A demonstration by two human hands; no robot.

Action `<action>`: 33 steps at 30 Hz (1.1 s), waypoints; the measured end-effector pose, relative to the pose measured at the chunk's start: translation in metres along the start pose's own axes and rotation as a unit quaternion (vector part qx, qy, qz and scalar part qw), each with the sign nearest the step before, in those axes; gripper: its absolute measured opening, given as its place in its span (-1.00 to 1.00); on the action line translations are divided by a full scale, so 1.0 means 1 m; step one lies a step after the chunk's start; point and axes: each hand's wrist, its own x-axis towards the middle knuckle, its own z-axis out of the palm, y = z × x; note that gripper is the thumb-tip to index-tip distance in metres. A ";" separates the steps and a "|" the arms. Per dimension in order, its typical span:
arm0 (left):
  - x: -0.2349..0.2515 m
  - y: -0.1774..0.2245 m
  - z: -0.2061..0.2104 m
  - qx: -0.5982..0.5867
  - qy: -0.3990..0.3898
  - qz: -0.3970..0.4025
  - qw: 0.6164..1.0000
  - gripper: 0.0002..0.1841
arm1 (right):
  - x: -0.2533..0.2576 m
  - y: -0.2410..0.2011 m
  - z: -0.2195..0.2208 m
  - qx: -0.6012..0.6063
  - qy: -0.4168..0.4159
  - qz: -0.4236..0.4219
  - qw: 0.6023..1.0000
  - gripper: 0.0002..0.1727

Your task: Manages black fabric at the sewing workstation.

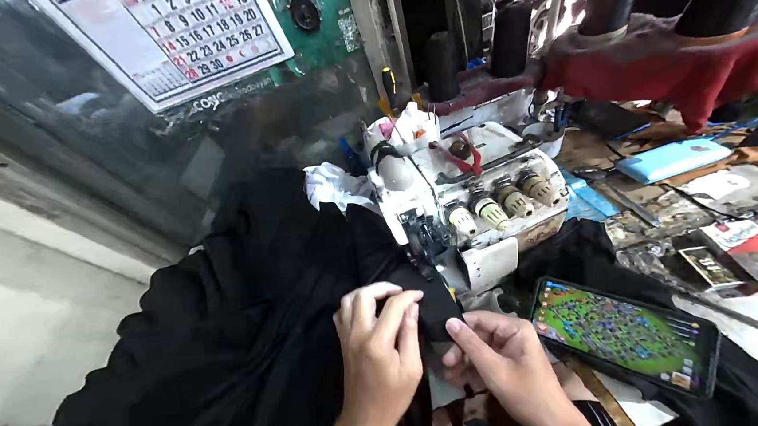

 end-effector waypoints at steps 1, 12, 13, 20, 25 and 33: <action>0.009 -0.007 -0.002 -0.004 -0.012 -0.002 1.000 -0.77 | 0.006 0.001 0.003 -0.007 0.024 -0.002 1.000 -0.70; 0.014 -0.026 -0.013 0.015 -0.071 -0.118 0.990 -0.56 | 0.020 -0.002 0.009 -0.085 0.021 -0.043 0.995 -0.60; 0.015 -0.029 -0.018 0.027 -0.068 -0.111 0.991 -0.57 | 0.016 -0.006 0.007 -0.097 -0.024 -0.036 0.994 -0.64; -0.014 0.003 -0.067 0.085 -0.106 -0.086 0.987 -0.77 | -0.001 -0.029 -0.002 -0.200 -0.232 -0.073 0.949 -0.48; -0.032 0.063 -0.014 -0.014 -0.205 0.005 0.979 -0.72 | 0.020 -0.038 -0.008 -0.284 0.098 -0.127 0.945 -0.90; -0.004 0.001 -0.090 -0.268 -0.278 0.008 0.922 -0.61 | -0.020 -0.013 0.009 -0.108 0.006 -0.185 0.977 -0.66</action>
